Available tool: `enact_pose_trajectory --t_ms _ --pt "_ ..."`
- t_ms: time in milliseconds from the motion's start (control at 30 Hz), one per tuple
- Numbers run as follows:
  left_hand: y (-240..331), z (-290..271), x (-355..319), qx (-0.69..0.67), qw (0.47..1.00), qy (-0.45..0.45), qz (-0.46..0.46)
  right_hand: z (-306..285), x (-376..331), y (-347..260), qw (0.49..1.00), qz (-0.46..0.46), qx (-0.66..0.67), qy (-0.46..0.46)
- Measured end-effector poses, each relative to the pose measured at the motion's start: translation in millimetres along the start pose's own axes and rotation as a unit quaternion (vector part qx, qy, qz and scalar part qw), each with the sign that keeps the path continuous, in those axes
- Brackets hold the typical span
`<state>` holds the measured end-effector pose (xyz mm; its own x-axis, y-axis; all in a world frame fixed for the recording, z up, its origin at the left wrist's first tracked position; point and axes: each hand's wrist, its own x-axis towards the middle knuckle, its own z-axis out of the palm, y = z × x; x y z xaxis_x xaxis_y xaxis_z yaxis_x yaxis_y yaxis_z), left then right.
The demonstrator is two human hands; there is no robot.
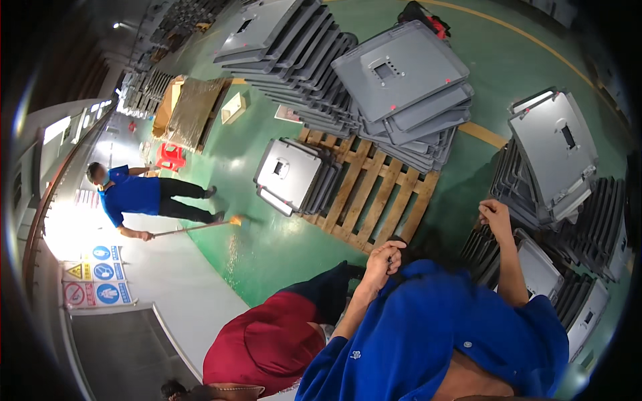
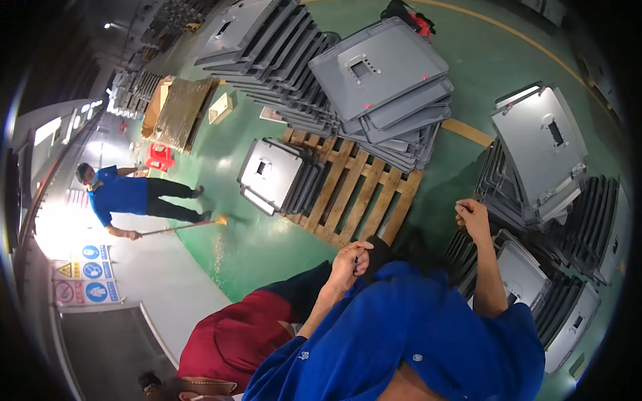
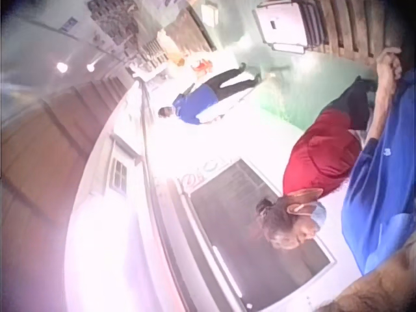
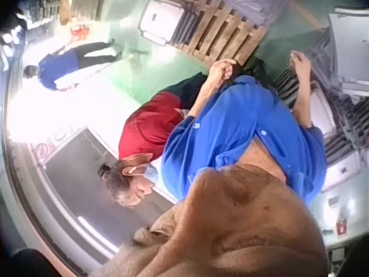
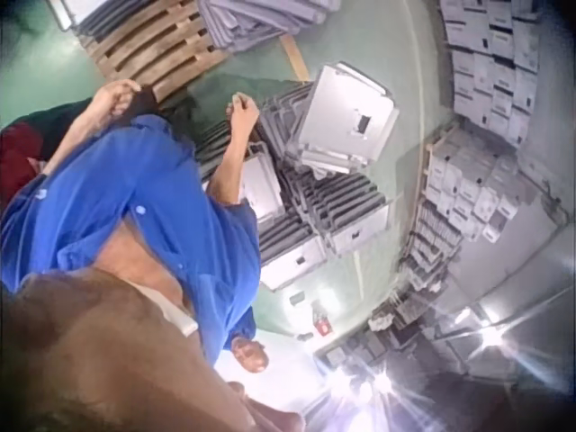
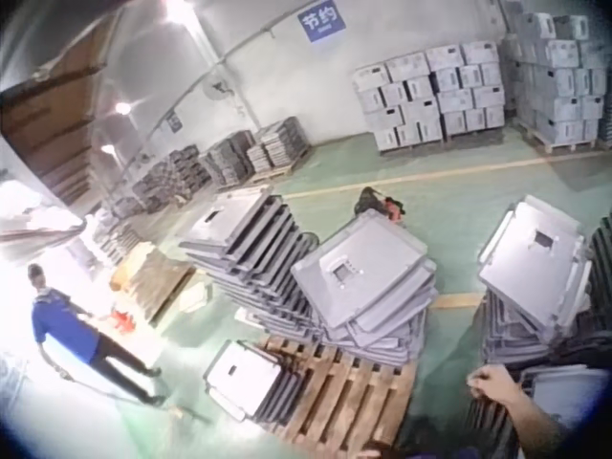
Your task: Assembling large metal enclosures or panels by attaching small hardware components.
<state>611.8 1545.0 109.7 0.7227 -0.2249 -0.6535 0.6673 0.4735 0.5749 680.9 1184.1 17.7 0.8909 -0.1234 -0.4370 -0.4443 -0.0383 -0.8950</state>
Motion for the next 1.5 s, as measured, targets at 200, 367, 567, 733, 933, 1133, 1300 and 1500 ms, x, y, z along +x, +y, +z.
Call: enact_pose_trajectory --t_ms 200,367,567,733,933,1133,1300,1500 --pt "14 -26 -13 -0.072 0.991 0.092 0.072 32 14 -16 0.995 0.002 -0.012 -0.095" --pt "34 -80 -16 -0.162 0.963 0.166 0.139 41 8 -1 0.985 0.037 -0.089 -0.14" --pt "55 -213 -23 -0.265 0.911 0.248 0.196 81 -3 12 0.978 0.074 -0.113 -0.162" --pt "68 -385 -37 -0.296 0.859 0.368 0.199 180 -10 10 0.974 0.074 -0.132 -0.167" --pt "35 -615 -96 -0.37 0.774 0.479 0.186 468 -14 -72 0.903 -0.027 -0.268 -0.334" --pt "-15 -730 -123 -0.487 0.723 0.474 0.121 666 -32 -101 0.836 -0.029 -0.377 -0.398" --pt "7 -732 -139 -0.534 0.711 0.441 0.121 775 -8 -114 0.768 -0.086 -0.465 -0.432" --pt "143 -746 -174 -0.479 0.753 0.404 0.199 883 -3 -132 0.822 -0.076 -0.411 -0.387"
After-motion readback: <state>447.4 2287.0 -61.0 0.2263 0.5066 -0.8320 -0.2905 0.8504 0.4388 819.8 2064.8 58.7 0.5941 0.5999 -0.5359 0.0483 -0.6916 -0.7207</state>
